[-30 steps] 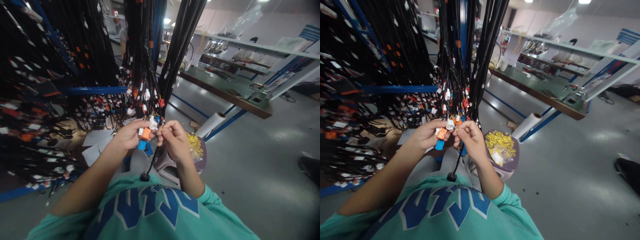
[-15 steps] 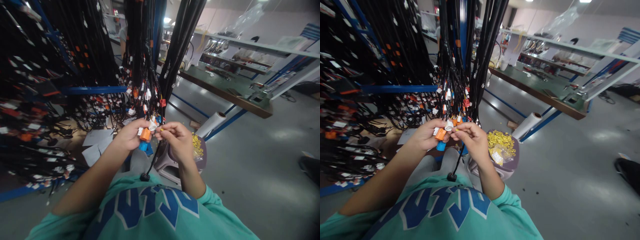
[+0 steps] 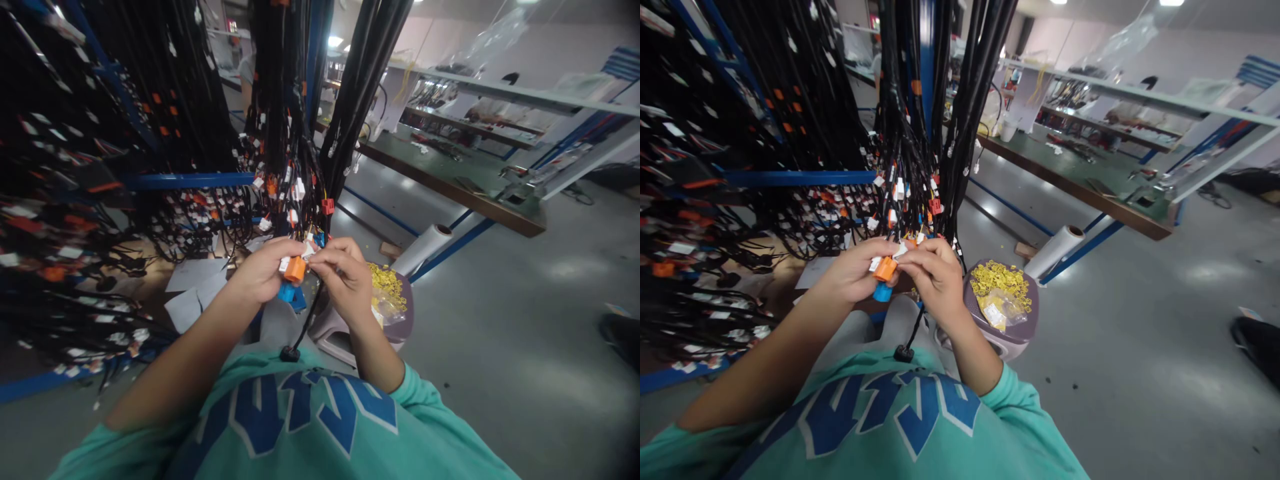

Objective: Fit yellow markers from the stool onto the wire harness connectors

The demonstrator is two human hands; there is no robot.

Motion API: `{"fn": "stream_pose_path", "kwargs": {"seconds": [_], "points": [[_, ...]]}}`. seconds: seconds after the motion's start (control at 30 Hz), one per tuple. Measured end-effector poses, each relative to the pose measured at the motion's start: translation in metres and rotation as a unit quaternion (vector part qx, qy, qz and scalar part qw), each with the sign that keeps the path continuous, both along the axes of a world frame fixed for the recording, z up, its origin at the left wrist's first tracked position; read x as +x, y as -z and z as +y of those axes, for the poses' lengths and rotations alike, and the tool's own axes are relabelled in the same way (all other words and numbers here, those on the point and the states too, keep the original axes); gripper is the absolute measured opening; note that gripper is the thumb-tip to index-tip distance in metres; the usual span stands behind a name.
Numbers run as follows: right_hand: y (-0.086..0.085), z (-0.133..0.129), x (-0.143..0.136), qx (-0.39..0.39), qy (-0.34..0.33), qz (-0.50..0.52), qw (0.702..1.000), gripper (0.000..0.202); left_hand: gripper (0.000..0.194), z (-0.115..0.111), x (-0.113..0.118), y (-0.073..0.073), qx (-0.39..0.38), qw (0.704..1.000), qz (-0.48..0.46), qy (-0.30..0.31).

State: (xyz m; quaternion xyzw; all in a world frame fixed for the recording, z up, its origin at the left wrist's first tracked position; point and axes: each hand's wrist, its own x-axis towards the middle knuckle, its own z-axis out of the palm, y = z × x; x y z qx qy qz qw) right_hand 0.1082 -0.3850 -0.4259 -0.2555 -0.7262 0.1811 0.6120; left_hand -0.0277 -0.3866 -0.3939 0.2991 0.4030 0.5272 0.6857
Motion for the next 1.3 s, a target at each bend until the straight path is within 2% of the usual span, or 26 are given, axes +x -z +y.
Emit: {"fn": "stream_pose_path", "kwargs": {"seconds": [0.13, 0.3, 0.47, 0.67, 1.0, 1.07, 1.13, 1.23, 1.3], "points": [[0.002, 0.001, 0.000, -0.027, -0.008, -0.005, 1.000, 0.012, 0.009, -0.003, 0.000, 0.000, 0.029, 0.998, 0.040, -0.024], [0.003, 0.001, 0.002, -0.065, -0.013, 0.008, 0.998, 0.011, 0.013, -0.007, -0.002, -0.002, 0.045, 0.997, 0.058, 0.015], [0.001, 0.000, 0.001, -0.080, -0.036, 0.029, 0.996, 0.011, 0.013, -0.008, -0.003, -0.002, 0.049, 0.997, 0.049, 0.024], [0.002, -0.002, 0.001, -0.065, -0.025, 0.045, 0.997, 0.013, 0.010, -0.009, -0.004, 0.000, 0.060, 0.997, 0.043, 0.026], [0.004, -0.004, 0.000, -0.077, -0.015, 0.044, 0.996, 0.007, 0.017, -0.010, -0.004, 0.002, 0.063, 0.996, 0.043, 0.034], [0.005, -0.004, -0.001, -0.105, -0.035, 0.072, 0.991, 0.002, 0.019, -0.010, -0.003, 0.001, 0.064, 0.997, 0.039, 0.033], [0.007, -0.003, 0.000, -0.161, -0.076, 0.092, 0.980, 0.010, 0.021, -0.011, -0.003, 0.000, 0.062, 0.997, 0.035, 0.032], [0.006, -0.003, 0.004, -0.238, -0.128, 0.058, 0.961, 0.022, 0.023, -0.012, -0.004, 0.001, 0.060, 0.997, 0.035, 0.039], [0.003, -0.003, 0.008, -0.243, -0.133, 0.035, 0.960, 0.019, 0.023, -0.012, -0.004, 0.002, 0.061, 0.997, 0.037, 0.044]]}}
